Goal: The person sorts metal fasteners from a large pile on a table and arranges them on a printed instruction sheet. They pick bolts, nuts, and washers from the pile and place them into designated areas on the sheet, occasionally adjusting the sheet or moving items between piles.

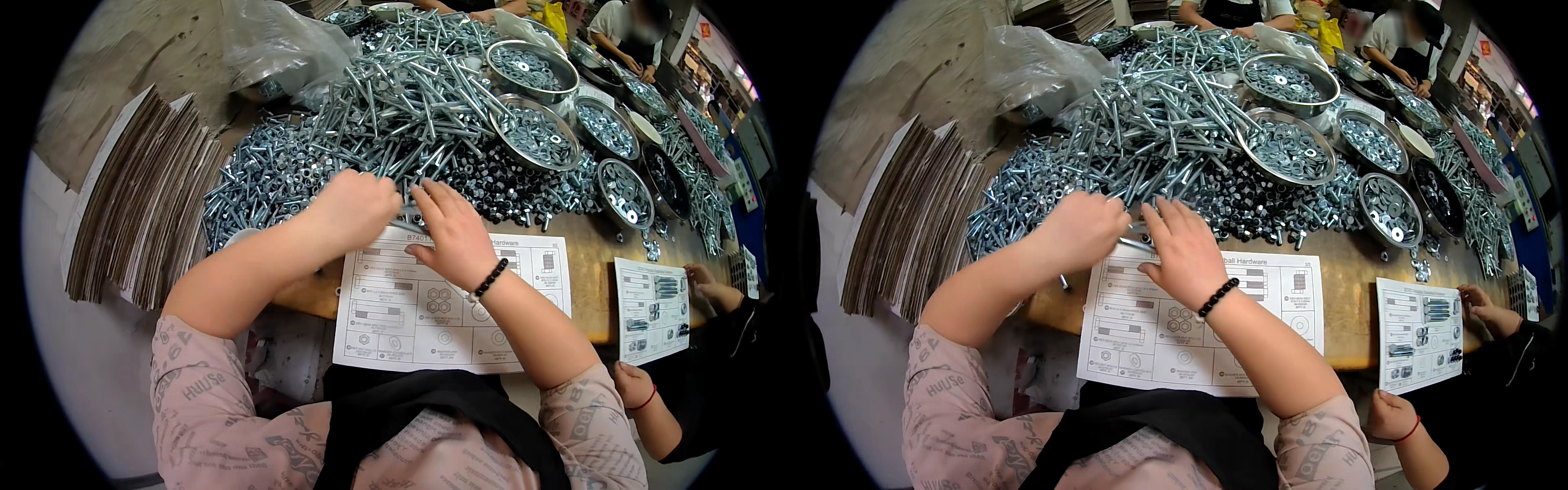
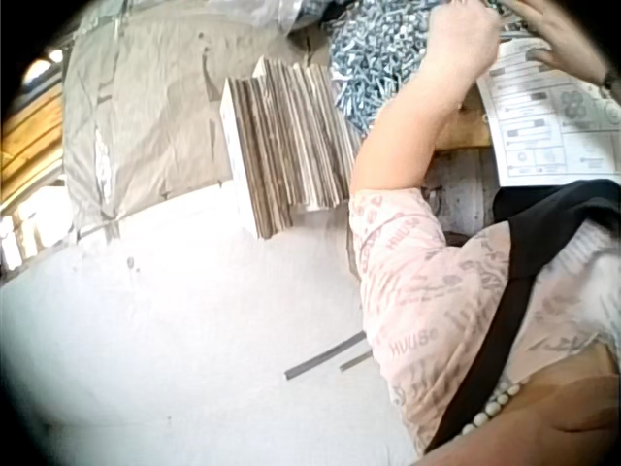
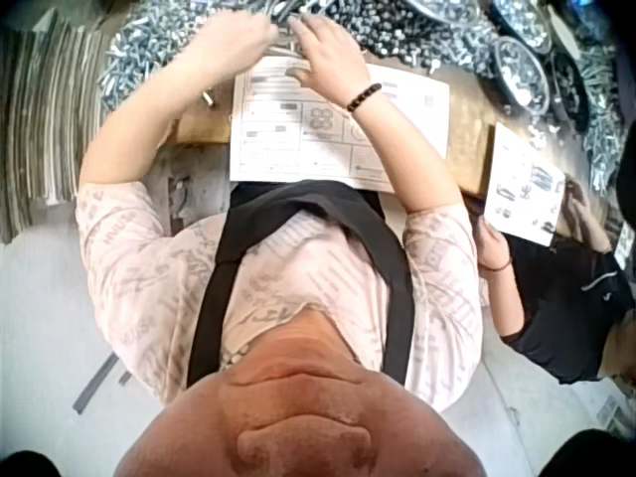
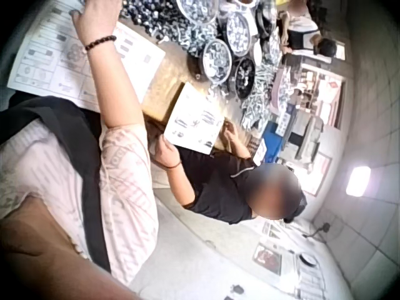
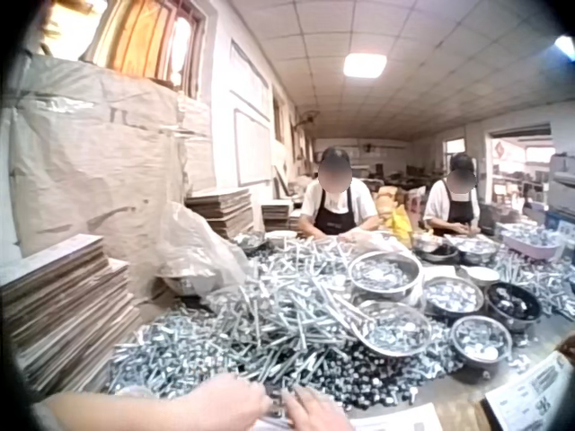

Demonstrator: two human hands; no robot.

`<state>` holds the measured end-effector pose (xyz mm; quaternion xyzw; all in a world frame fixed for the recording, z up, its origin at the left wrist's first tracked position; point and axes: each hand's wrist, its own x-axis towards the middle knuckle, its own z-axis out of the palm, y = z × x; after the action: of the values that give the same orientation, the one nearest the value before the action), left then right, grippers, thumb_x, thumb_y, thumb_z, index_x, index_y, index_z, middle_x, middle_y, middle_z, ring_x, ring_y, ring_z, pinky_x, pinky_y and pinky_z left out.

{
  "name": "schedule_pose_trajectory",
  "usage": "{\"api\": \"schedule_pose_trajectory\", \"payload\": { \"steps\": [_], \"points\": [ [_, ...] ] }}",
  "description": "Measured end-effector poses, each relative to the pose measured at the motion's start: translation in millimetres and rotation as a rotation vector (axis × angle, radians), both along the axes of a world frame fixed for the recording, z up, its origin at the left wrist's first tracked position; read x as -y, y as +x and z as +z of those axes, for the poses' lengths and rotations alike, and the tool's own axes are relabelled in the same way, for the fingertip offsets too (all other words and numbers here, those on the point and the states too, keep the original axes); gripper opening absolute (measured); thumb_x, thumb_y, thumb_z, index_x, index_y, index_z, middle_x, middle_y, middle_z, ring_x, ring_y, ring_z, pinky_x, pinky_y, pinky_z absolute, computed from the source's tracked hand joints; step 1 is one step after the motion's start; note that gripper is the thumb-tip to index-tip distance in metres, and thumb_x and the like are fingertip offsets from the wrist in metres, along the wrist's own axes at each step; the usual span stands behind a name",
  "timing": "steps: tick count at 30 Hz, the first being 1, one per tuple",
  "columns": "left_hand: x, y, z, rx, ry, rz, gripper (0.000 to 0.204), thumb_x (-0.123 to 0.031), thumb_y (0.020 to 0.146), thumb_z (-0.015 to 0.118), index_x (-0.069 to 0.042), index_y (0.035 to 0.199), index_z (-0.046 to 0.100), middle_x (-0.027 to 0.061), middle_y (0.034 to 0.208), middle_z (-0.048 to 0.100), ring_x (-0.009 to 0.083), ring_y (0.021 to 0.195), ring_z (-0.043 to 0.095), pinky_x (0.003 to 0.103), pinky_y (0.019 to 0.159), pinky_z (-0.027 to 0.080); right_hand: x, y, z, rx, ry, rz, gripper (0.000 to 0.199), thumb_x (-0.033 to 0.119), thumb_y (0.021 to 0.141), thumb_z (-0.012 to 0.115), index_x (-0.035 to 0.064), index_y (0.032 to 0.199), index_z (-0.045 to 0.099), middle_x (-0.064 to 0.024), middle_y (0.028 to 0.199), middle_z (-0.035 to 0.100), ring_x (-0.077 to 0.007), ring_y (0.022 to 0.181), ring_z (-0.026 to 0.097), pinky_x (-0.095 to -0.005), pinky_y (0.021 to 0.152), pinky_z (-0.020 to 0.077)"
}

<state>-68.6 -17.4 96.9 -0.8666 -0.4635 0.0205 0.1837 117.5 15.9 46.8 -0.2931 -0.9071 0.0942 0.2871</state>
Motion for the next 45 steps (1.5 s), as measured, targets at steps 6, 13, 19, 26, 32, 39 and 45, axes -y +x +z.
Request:
{"api": "schedule_pose_trajectory", "payload": {
  "steps": [6, 13, 19, 26, 32, 39, 45],
  "points": [
    [-16, 7, 7, 0.656, -0.107, -0.097, 0.016, -0.017, 0.075, 0.059, -0.006, 0.085, 0.06, 0.0053, 0.082, 0.057, 0.0239, 0.076, 0.058, 0.034, 0.065, 0.047, -4, 21, -17, 0.087, -0.529, -0.084, 0.013, 0.015, 0.082, 0.054, 0.0055, 0.09, 0.054, -0.0125, 0.077, 0.06, -0.0279, 0.068, 0.059, -0.0369, 0.061, 0.0467],
    [-65, -13, -88, 0.283, -0.322, -0.033, 0.022, -0.007, 0.072, 0.055, -0.014, 0.09, 0.066, 0.006, 0.087, 0.058, 0.0248, 0.084, 0.058, 0.035, 0.073, 0.047, 1, 52, -50, -0.699, -1.394, -0.109, 0.016, 0.016, 0.089, 0.051, 0.0019, 0.096, 0.052, -0.0053, 0.077, 0.057, -0.0141, 0.069, 0.058, -0.0268, 0.065, 0.0469],
    [-77, -11, -84, -0.024, -0.259, -0.288, 0.016, -0.009, 0.071, 0.056, -0.013, 0.085, 0.064, 0.0062, 0.083, 0.056, 0.0244, 0.081, 0.058, 0.036, 0.069, 0.046, 1, 59, -66, -0.78, -1.436, -0.095, 0.016, 0.016, 0.089, 0.052, 0.0021, 0.096, 0.053, -0.0055, 0.08, 0.057, -0.014, 0.072, 0.058, -0.027, 0.067, 0.0474],
    [-84, -8, -86, 1.016, -0.015, 0.148, 0.011, -0.006, 0.074, 0.06, -0.007, 0.085, 0.058, 0.0063, 0.076, 0.056, 0.0149, 0.063, 0.055, 0.028, 0.057, 0.044, 6, 61, -65, -0.77, -1.407, -0.062, 0.016, 0.014, 0.089, 0.052, 0.0012, 0.098, 0.053, -0.0058, 0.081, 0.058, -0.0144, 0.074, 0.058, -0.0271, 0.069, 0.0476],
    [-98, 24, -89, 1.56, -0.181, 0.379, 0.019, -0.005, 0.077, 0.06, -0.002, 0.094, 0.052, 0.0085, 0.082, 0.061, 0.0121, 0.072, 0.06, 0.025, 0.059, 0.046, 4, 63, -68, -0.78, -1.413, -0.042, 0.016, 0.015, 0.089, 0.052, 0.001, 0.098, 0.053, -0.0062, 0.082, 0.058, -0.0145, 0.075, 0.059, -0.0271, 0.069, 0.048],
    [-113, 37, -116, 0.588, -0.043, 0.626, 0.025, -0.015, 0.076, 0.06, -0.001, 0.096, 0.055, 0.0162, 0.086, 0.061, 0.0333, 0.086, 0.06, 0.042, 0.074, 0.049, 4, 63, -65, -0.831, -1.433, -0.046, 0.021, 0.017, 0.09, 0.05, -0.0014, 0.099, 0.052, -0.0104, 0.085, 0.059, -0.0196, 0.079, 0.061, -0.0317, 0.075, 0.0493],
    [-95, 47, -81, 0.684, -0.246, 0.671, 0.024, -0.02, 0.078, 0.054, 0.0, 0.09, 0.06, 0.0161, 0.083, 0.063, 0.0311, 0.078, 0.061, 0.038, 0.068, 0.048, 1, 66, -72, -0.956, -1.496, -0.033, 0.032, 0.022, 0.092, 0.047, -0.0039, 0.109, 0.048, -0.0176, 0.101, 0.059, -0.024, 0.089, 0.061, -0.0347, 0.078, 0.0497]
  ]
}}
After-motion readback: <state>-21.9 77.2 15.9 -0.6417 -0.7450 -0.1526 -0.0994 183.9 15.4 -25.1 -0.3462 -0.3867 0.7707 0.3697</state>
